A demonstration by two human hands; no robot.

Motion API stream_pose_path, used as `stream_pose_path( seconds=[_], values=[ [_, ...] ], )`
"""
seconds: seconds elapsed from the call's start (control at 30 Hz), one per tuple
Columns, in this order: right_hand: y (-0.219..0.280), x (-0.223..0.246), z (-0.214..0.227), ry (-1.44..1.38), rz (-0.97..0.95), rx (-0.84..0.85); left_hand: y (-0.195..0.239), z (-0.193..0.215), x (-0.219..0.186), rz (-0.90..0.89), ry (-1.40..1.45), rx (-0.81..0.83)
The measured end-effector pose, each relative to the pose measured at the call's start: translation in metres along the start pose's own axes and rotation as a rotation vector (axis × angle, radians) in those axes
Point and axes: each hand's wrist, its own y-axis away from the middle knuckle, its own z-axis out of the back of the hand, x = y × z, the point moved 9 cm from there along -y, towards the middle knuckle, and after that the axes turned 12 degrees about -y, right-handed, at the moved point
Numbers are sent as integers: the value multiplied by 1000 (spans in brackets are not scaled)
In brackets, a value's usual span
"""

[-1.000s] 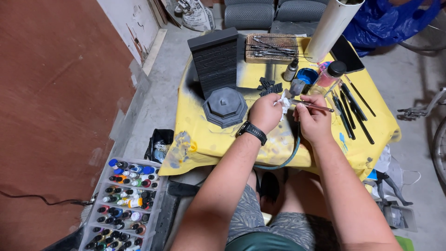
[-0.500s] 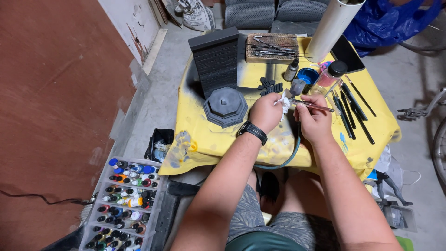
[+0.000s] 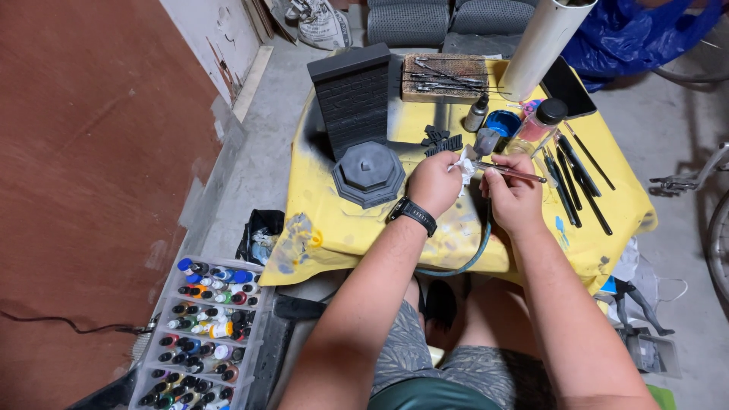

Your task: A person prepares an airbrush by selecting and loading paint, then applies highlights to a 3D printed terrain model.

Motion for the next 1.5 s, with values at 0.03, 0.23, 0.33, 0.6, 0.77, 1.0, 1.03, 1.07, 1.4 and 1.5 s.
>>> stream_pose_path(
  seconds=[0.03, 0.23, 0.33, 0.6, 0.77, 1.0, 1.03, 1.07, 1.4, 1.5],
  values=[
    [0, 0, 0, 0, 0, 0, 1, 1, 0, 1, 0, 0],
    [0, -1, 1, -5, 8, 3, -1, -2, 2, 5, 2, 5],
    [0, -1, 0, -4, 12, 6, 0, 0, 1, 5, 9, -1],
    [0, -3, 1, 0, 8, 13, 3, 4, -3, 1, 1, 2],
    [0, -3, 1, -1, 7, 12, -1, -1, 2, 2, 6, -5],
    [0, -2, 0, -2, 5, 11, -1, 0, 1, -11, -5, -14],
    [0, -2, 0, -2, 6, 11, -1, 0, 1, -12, -5, -14],
    [0, -2, 0, -2, 3, 9, -1, -1, 2, -10, -4, -15],
    [1, 10, -3, 22, -20, -5, 1, -2, -2, 7, -3, 8],
    [1, 7, -1, 28, -14, -11, -2, -5, 1, 18, -8, 14]
  ],
)
